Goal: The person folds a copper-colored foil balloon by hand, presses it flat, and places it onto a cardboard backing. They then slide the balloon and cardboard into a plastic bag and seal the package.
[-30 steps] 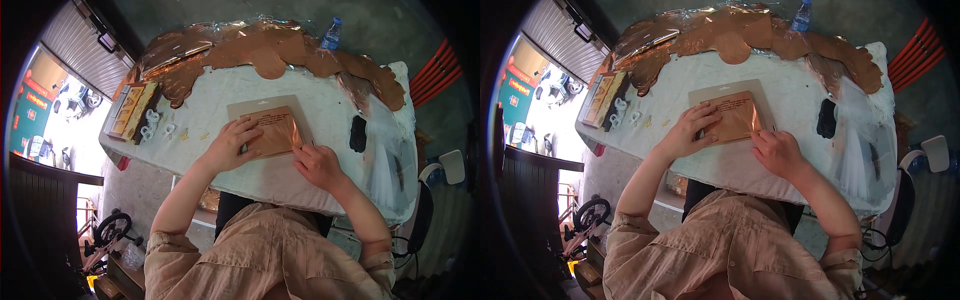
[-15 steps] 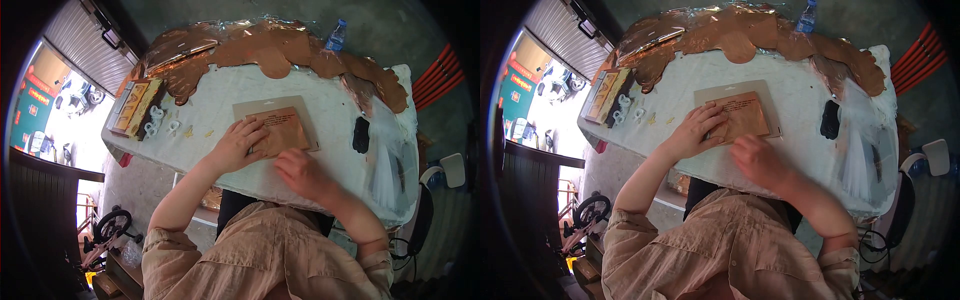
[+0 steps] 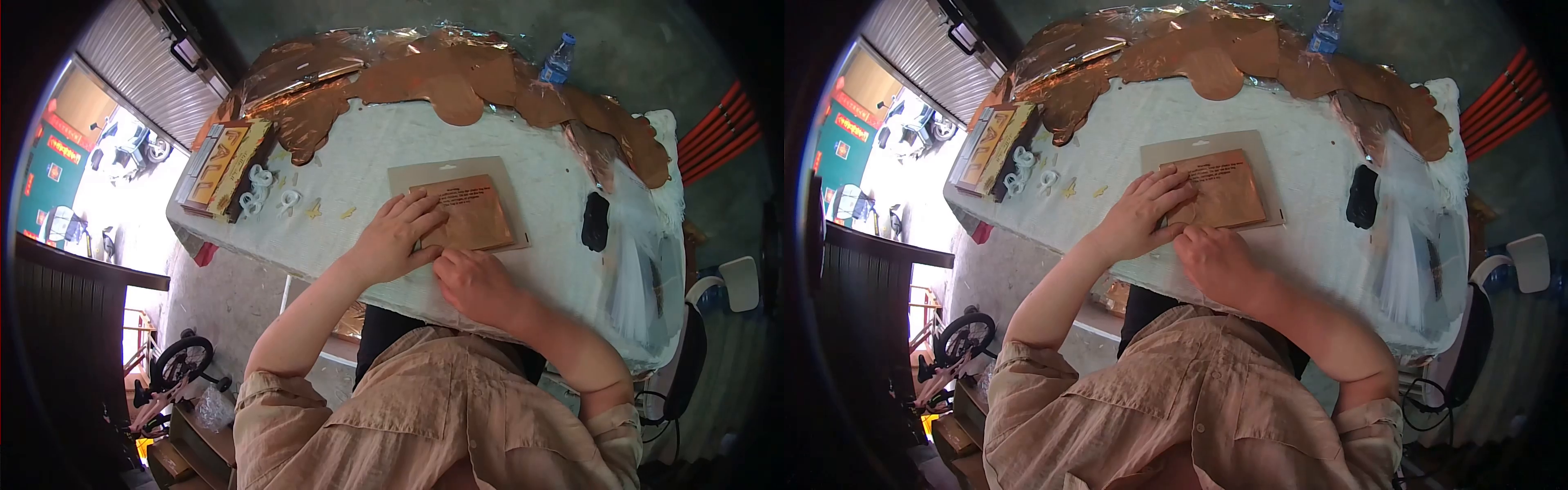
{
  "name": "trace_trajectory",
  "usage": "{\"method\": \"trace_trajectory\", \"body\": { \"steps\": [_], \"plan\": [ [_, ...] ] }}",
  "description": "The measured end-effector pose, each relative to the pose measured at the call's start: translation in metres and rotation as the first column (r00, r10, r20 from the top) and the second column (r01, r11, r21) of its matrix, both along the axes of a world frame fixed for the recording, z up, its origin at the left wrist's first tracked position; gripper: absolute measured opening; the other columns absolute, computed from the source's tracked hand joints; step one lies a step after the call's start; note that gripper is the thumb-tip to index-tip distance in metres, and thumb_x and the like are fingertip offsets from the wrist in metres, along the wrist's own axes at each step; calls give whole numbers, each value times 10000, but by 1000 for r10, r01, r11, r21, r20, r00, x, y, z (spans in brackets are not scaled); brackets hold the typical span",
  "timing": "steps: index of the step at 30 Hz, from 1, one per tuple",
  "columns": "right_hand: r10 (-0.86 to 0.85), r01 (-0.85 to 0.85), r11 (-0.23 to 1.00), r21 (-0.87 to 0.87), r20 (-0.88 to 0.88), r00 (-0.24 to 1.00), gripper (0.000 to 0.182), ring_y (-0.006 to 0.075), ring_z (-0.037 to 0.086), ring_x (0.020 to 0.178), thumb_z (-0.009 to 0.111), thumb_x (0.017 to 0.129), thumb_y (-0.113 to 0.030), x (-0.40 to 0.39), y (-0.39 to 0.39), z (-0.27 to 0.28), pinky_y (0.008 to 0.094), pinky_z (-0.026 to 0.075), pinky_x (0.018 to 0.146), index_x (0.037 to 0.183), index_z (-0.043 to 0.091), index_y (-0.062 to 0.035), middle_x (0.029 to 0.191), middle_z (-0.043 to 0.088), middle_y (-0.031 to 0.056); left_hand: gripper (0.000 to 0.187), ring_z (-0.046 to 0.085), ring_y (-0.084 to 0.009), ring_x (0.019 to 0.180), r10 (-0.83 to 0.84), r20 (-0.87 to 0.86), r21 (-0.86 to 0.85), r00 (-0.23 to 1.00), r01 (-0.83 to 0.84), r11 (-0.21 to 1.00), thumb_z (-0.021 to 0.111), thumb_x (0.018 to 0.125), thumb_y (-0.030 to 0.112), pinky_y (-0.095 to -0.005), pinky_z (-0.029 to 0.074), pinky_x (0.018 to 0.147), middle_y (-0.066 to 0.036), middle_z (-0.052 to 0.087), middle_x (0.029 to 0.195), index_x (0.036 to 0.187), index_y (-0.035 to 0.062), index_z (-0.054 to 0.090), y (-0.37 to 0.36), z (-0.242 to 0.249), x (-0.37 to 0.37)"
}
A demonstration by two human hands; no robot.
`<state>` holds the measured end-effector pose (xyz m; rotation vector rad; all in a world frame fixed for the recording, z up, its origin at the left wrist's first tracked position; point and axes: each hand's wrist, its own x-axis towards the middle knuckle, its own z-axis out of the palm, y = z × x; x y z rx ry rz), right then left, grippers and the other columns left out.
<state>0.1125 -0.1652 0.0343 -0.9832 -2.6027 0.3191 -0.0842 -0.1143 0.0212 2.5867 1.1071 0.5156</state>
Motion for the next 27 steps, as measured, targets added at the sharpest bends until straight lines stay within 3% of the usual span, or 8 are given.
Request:
{"method": "trace_trajectory", "body": {
  "steps": [6,10,13,15,18,20,23,27],
  "plan": [
    [155,-154,984,94,5,988,166,260,623,800,651,761,-95,16,8,-5,365,502,689,874,544,-36,848,586,101,561,309,-328,1399,-5,-15,-42,1000,5,999,668,852,298,-467,264,1140,-129,415,1449,1356,126,495,1,1,0],
    [-91,-114,882,-458,-402,911,73,146,528,723,563,808,-23,64,5,38,291,430,629,843,518,-68,781,504,48,562,305,-332,1401,-12,-14,-40,1000,11,999,667,856,308,-469,258,1142,-133,410,1451,1356,120,494,0,2,1],
    [-498,43,836,-547,-723,478,20,142,533,755,560,881,-54,138,9,46,285,444,673,879,553,-72,867,560,28,563,313,-312,1394,-11,-32,-27,999,11,1000,627,874,370,-462,244,1148,-122,420,1432,1367,145,474,0,2,0],
    [-564,191,809,-556,-826,-12,86,127,563,786,546,939,-112,163,9,85,308,483,726,871,545,-60,885,581,59,567,316,-314,1393,-4,-39,-21,999,3,1000,627,875,370,-461,242,1150,-126,432,1422,1371,144,472,0,0,0],
    [-413,113,892,-437,-891,-191,131,127,602,801,545,965,-155,216,-13,96,318,515,741,885,552,-51,907,596,77,554,326,-317,1387,-21,-26,-2,999,21,1000,635,872,359,-465,247,1149,-128,444,1415,1356,133,490,0,3,0],
    [-519,-422,692,-585,-810,271,80,151,626,783,549,954,-128,231,-32,95,310,532,722,940,570,-52,925,613,84,538,337,-321,1379,-65,-7,3,998,65,998,650,864,335,-468,256,1144,-129,452,1409,1338,125,509,-1,3,-1],
    [-439,-1,720,-694,-456,774,114,118,573,607,642,857,-75,201,-44,69,284,482,568,783,573,-21,746,599,56,516,344,-336,1377,-130,40,-30,991,131,991,680,835,272,-472,263,1139,-148,460,1407,1302,96,547,-7,9,-1],
    [-314,199,722,-663,-57,948,176,191,571,636,721,769,-62,173,-51,54,282,461,595,703,569,0,749,580,71,495,415,-334,1327,-179,63,94,982,173,981,714,783,218,-473,299,1115,-151,506,1365,1238,61,599,-25,19,-3]
  ]
}}
